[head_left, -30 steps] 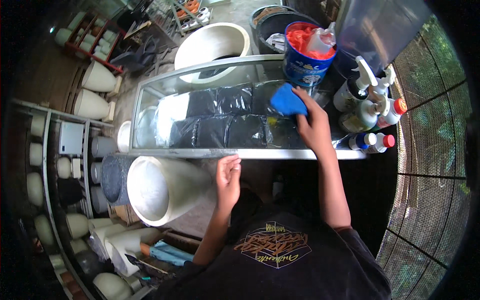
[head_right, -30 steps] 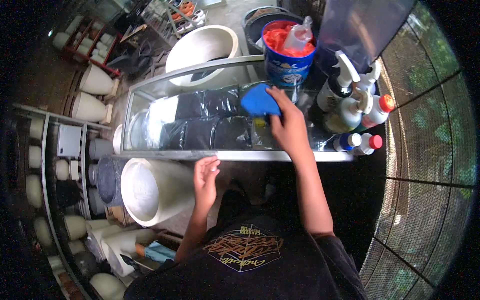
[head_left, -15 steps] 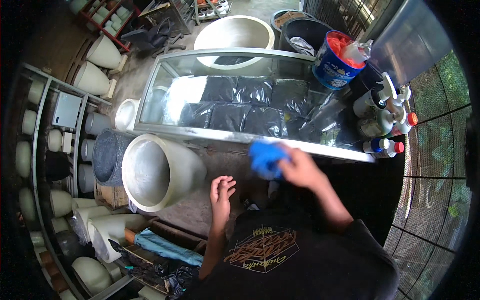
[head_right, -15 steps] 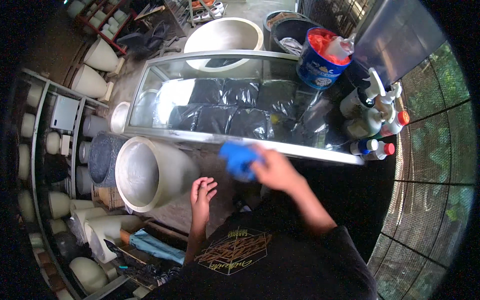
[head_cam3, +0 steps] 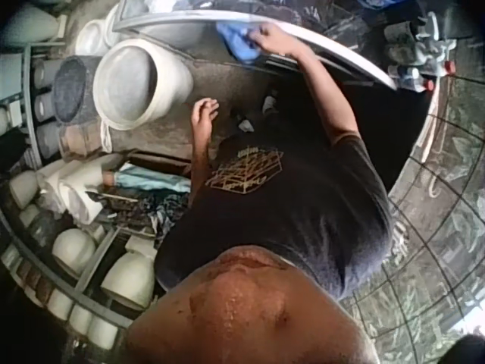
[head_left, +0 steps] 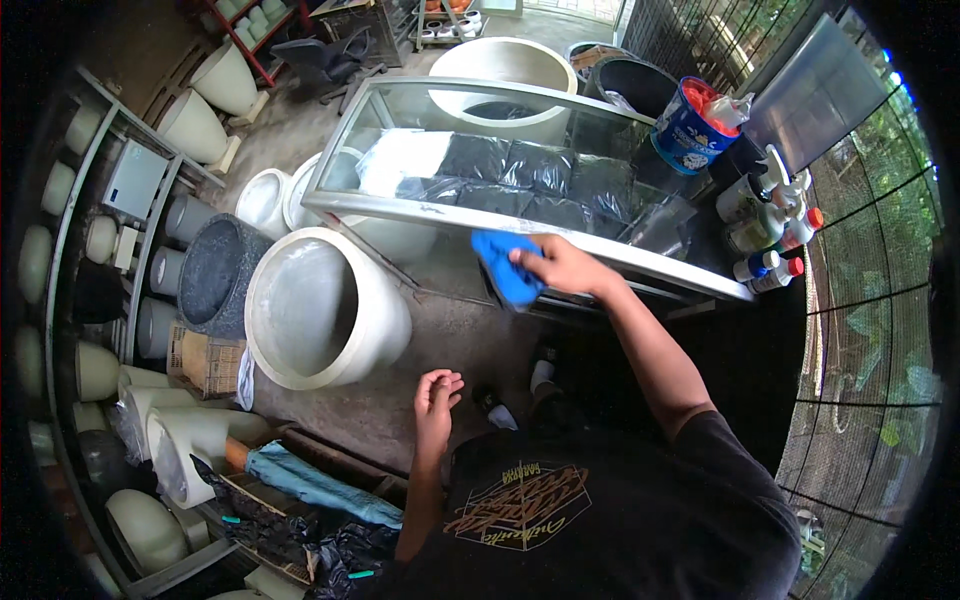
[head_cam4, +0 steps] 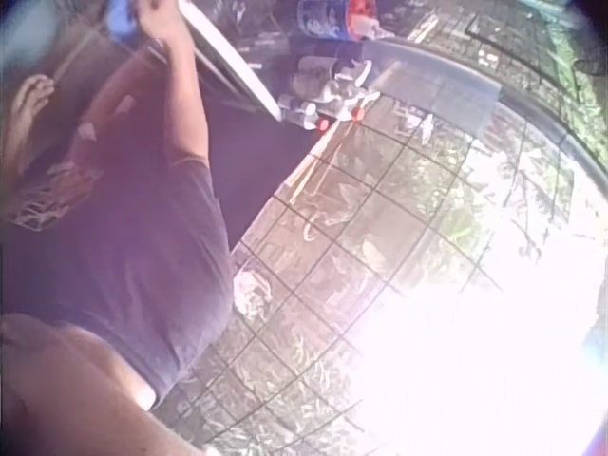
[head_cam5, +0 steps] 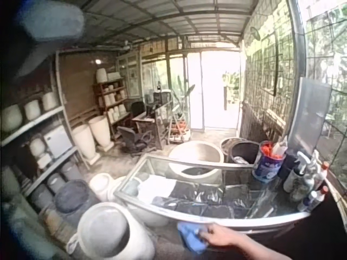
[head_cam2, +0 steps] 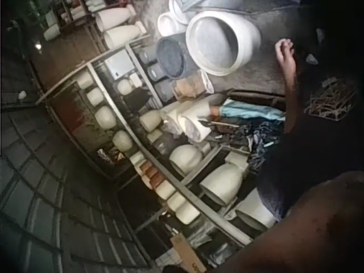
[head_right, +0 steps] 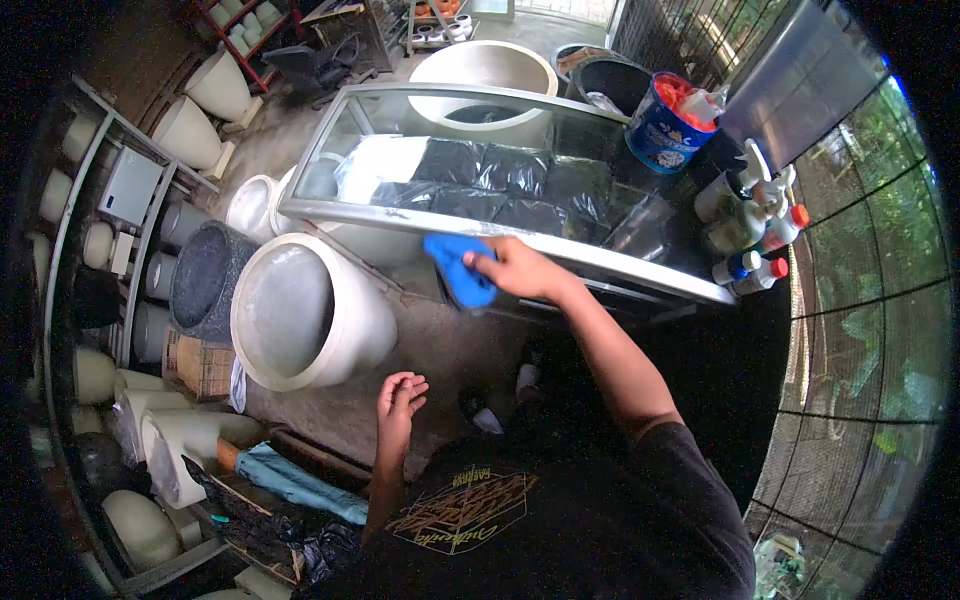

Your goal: The person wipes the glass top of a display cabinet with a blue cloth, then moves several spray bottles and a red plastic bag to the side. They continue wiping the glass surface and the cabinet's metal frame, then reposition the items back onto the cabinet.

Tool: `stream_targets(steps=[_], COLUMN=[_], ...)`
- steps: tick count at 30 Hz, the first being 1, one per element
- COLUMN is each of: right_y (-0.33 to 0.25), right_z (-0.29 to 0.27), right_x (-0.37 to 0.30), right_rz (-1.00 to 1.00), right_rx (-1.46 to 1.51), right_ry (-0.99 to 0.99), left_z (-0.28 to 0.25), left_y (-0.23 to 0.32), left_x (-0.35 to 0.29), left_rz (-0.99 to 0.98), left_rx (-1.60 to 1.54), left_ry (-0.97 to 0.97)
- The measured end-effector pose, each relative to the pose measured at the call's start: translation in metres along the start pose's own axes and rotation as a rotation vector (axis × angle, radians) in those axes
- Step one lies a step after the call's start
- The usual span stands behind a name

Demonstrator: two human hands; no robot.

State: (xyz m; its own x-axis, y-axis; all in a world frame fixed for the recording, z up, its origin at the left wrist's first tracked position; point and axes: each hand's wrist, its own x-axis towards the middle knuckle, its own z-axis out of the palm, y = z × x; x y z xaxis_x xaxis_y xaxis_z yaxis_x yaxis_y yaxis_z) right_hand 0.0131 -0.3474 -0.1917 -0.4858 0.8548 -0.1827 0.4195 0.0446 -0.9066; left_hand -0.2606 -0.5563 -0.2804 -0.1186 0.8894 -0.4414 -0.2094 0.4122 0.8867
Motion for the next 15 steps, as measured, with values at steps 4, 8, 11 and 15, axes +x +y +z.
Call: stream_targets(steps=[4, 8, 11, 15], right_y=[0.022, 0.039, 0.130, 0.033], right_z=[-0.005, -0.054, -0.041, 0.047], right_x=[0.001, 0.025, 0.047, -0.004], right_rz=[-0.319, -0.167, -0.111, -0.024], right_rx=[-0.107, -0.337, -0.829, -0.065], right_ry=[0.647, 1.130, 1.042, 0.678], left_z=[-0.016, -0.032, -0.041, -0.050], left_y=[-0.002, -0.008, -0.012, -0.031], left_x=[-0.013, -0.028, -0.033, -0.044], left_rz=[0.050, 0.066, 0.061, 0.099], left_rx=[0.081, 0.076, 0.064, 0.039], left_ry=[-0.069, -0.047, -0.083, -0.058])
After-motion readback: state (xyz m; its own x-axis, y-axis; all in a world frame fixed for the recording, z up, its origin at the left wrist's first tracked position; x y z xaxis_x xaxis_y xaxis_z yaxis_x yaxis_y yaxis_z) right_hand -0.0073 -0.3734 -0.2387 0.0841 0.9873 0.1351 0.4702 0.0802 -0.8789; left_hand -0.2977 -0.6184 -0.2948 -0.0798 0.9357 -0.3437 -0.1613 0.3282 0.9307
